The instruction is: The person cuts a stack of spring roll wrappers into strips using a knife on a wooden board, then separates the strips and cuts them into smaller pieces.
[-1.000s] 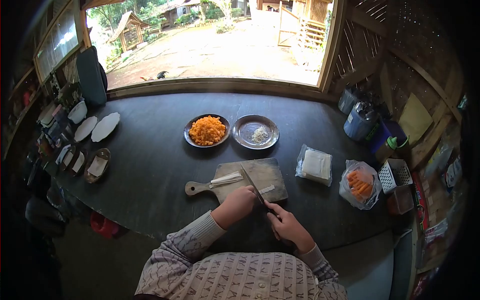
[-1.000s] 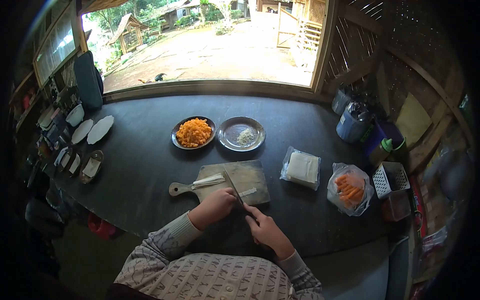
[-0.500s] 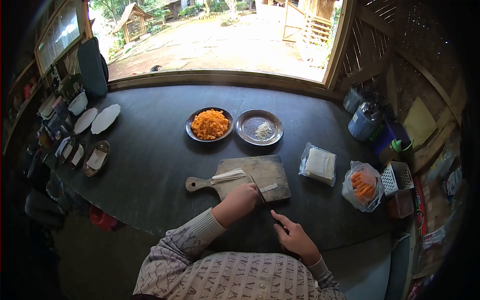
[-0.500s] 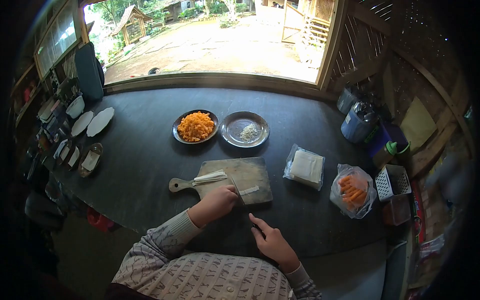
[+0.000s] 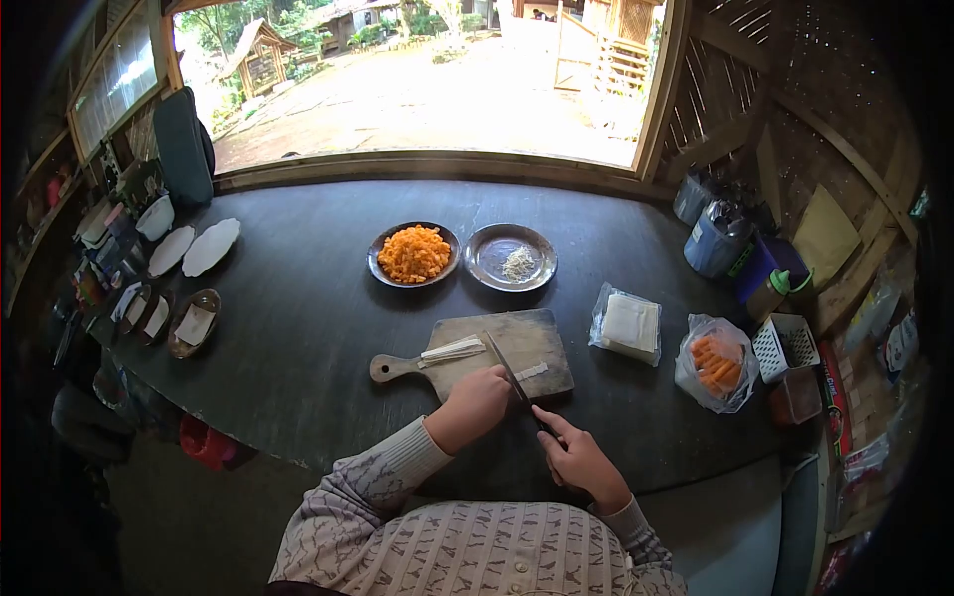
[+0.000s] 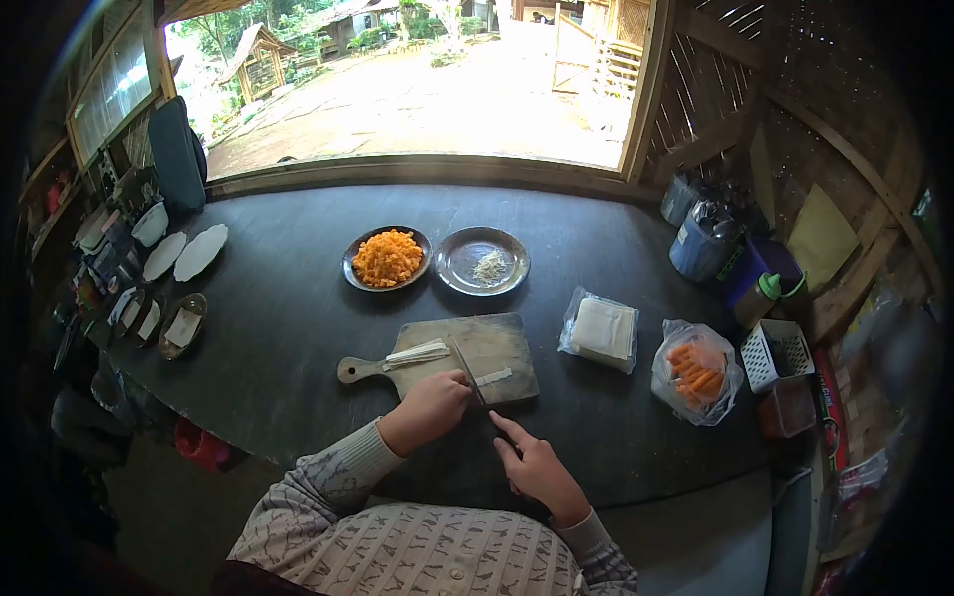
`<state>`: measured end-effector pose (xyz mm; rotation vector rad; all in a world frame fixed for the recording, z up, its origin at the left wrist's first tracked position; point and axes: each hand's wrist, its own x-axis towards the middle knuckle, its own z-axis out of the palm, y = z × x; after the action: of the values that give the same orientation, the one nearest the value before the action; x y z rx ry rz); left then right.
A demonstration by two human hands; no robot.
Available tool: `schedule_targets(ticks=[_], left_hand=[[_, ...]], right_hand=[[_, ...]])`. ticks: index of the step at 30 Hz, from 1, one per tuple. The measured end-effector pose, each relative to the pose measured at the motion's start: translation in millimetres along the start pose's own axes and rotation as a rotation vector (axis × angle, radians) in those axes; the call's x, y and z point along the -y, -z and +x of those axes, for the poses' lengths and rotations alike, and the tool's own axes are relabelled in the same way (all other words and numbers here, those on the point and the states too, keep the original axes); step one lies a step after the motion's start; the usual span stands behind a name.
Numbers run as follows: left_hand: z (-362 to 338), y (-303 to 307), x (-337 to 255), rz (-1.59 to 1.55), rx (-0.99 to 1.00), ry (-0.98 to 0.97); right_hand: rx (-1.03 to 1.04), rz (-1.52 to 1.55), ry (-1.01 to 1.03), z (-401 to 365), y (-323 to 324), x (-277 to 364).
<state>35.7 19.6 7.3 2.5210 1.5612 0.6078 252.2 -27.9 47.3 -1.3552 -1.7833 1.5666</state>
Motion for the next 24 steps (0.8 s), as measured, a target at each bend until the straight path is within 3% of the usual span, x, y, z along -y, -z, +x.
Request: schedule_targets(ticks=[20, 22, 24], left_hand=[[1.4, 5.0, 0.8, -0.048, 0.031, 0.032], [1.8, 4.4, 1.5, -0.034, 0.105, 0.046], [0.6, 6.5, -1.6, -0.038, 0.102, 0.055]], right_hand=[[0.018, 0.000, 0.022, -5.9, 3.5, -2.7], [0.016, 0.020, 0.002, 1.4, -0.2, 4.8], [-0.009, -0.085, 0.016, 11.9, -3.5, 11.1]])
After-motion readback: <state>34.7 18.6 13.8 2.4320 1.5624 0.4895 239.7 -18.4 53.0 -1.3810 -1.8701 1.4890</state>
